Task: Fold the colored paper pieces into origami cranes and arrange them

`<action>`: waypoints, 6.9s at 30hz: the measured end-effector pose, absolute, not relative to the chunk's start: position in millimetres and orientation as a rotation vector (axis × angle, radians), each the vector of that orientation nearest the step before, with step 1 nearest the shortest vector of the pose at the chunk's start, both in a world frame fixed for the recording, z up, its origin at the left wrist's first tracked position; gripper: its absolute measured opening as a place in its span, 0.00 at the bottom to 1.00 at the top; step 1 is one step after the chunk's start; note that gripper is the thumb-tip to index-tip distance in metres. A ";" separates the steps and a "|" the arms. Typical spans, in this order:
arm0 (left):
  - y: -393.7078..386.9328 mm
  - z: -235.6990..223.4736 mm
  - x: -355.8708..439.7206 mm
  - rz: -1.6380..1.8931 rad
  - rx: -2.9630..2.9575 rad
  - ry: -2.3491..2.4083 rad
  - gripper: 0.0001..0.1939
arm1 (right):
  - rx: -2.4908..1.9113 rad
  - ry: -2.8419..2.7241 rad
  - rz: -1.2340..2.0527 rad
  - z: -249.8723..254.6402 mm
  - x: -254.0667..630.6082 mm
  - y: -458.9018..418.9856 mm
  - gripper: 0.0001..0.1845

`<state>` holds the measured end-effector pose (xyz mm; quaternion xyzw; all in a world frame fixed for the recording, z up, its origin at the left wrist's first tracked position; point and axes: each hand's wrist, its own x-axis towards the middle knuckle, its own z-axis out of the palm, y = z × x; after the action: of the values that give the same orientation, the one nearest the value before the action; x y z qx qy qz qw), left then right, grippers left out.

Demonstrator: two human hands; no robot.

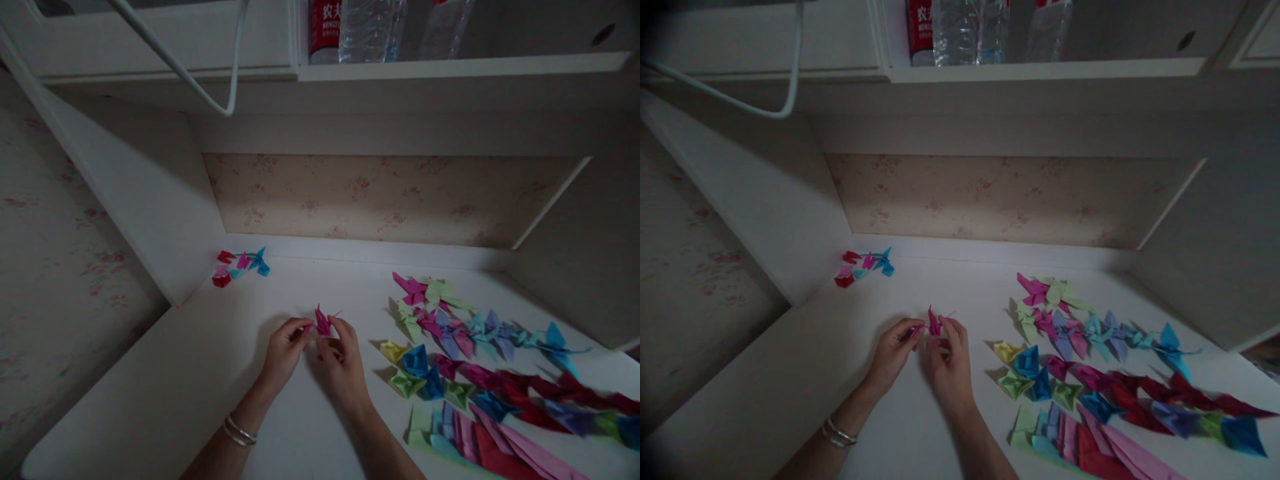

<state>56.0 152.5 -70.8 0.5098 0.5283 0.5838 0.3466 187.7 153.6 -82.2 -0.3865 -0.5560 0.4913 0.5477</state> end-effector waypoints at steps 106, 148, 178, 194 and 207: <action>143.4 -62.8 69.8 1.318 1.146 1.181 0.18 | -0.641 -0.979 1.470 -70.5 190.5 158.9 0.12; 230.4 -46.2 100.2 1.155 1.855 1.393 0.15 | -0.796 -2.370 0.760 -87.5 178.5 115.6 0.06; 243.1 -53.6 104.6 0.985 1.478 1.319 0.15 | -0.853 -1.992 1.132 -83.8 176.5 132.1 0.10; 137.4 -63.2 62.2 1.128 1.176 1.188 0.12 | -1.021 -1.555 1.313 -93.0 170.4 144.8 0.09; 133.8 -67.1 57.7 1.112 1.210 1.144 0.10 | -1.019 -1.578 1.321 -95.2 171.7 138.8 0.09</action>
<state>57.7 133.8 -67.1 0.5088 0.4813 0.4677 0.5392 171.7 138.8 -95.2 -0.4047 -0.6267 0.5247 0.4101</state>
